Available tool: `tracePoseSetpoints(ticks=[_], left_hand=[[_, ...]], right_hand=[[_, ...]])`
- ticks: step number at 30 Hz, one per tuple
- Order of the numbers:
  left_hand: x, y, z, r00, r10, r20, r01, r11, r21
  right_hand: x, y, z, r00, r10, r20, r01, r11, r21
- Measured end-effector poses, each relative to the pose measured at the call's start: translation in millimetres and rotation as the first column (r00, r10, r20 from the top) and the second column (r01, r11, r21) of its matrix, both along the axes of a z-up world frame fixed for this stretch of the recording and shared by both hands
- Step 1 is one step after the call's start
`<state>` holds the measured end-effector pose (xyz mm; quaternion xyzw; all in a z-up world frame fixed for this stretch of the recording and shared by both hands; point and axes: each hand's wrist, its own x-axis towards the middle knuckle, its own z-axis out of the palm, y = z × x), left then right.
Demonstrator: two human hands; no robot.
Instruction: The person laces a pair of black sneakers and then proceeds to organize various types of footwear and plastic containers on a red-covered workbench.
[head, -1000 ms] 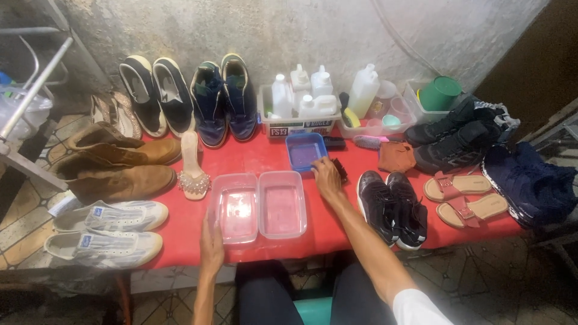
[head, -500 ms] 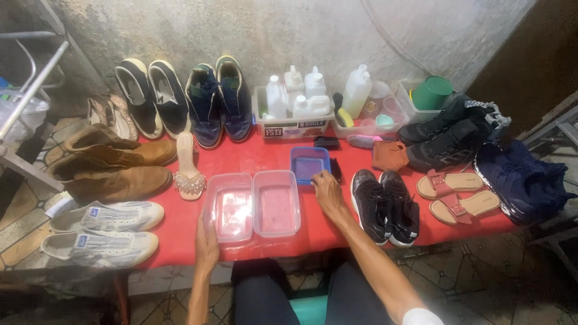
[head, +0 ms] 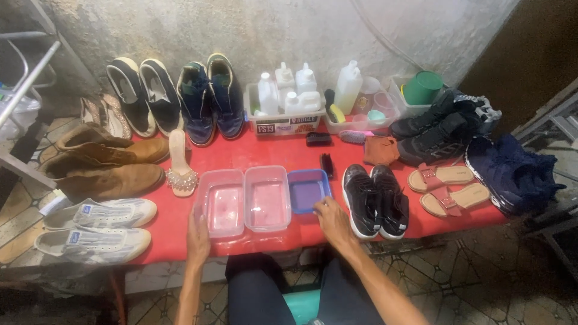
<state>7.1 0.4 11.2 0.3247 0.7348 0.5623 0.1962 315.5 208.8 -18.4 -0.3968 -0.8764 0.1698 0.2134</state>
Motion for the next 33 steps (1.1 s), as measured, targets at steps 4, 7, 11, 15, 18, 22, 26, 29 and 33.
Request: tracePoseSetpoints(ticks=[4,7,11,15,18,22,26,29,33], left_hand=[[-1.4,-1.0,-10.0,1.0,-0.007,-0.021,0.007,1.0,0.004],[-5.3,-0.8,-28.4,0.987,-0.005,-0.16,0.027,0.99,0.136],[-3.7,0.3,-27.0,0.988,-0.007,-0.152,0.029,0.989,0.144],[-5.8,0.1,-26.7,0.983,0.014,-0.182,0.009,0.992,0.128],[-2.8,0.8,-27.1,0.985,0.019,-0.169,0.008,0.988,0.156],[-8.4,0.7,-34.6,0.987,0.026,-0.158,0.0,0.987,0.158],[-2.4,2.2,-16.0,0.998,0.025,-0.053,-0.021,0.997,0.075],[1.3,1.2,-5.8,0.998,0.049,0.034,-0.048,0.999,-0.017],[0.0,1.2,-3.8,0.997,0.053,0.047,-0.053,0.998,-0.019]], right_hand=[[14.7,-21.7,3.8,0.999,0.015,-0.048,-0.016,1.0,-0.024],[23.7,-26.3,-5.3,1.0,0.012,0.02,-0.012,1.0,-0.018],[28.9,-27.5,-13.9,1.0,0.004,-0.005,-0.004,1.0,0.007],[28.5,-29.4,2.8,0.996,-0.027,-0.08,0.029,0.999,0.03],[26.5,-20.5,6.4,0.979,-0.051,-0.197,0.068,0.995,0.079],[25.0,-8.3,26.1,0.96,-0.074,-0.272,0.098,0.992,0.077],[16.9,24.1,36.4,0.95,-0.116,-0.288,0.143,0.987,0.073],[2.5,72.2,39.9,0.948,-0.17,-0.268,0.201,0.975,0.092],[-34.6,143.4,29.5,0.932,-0.361,0.018,0.362,0.932,-0.033]])
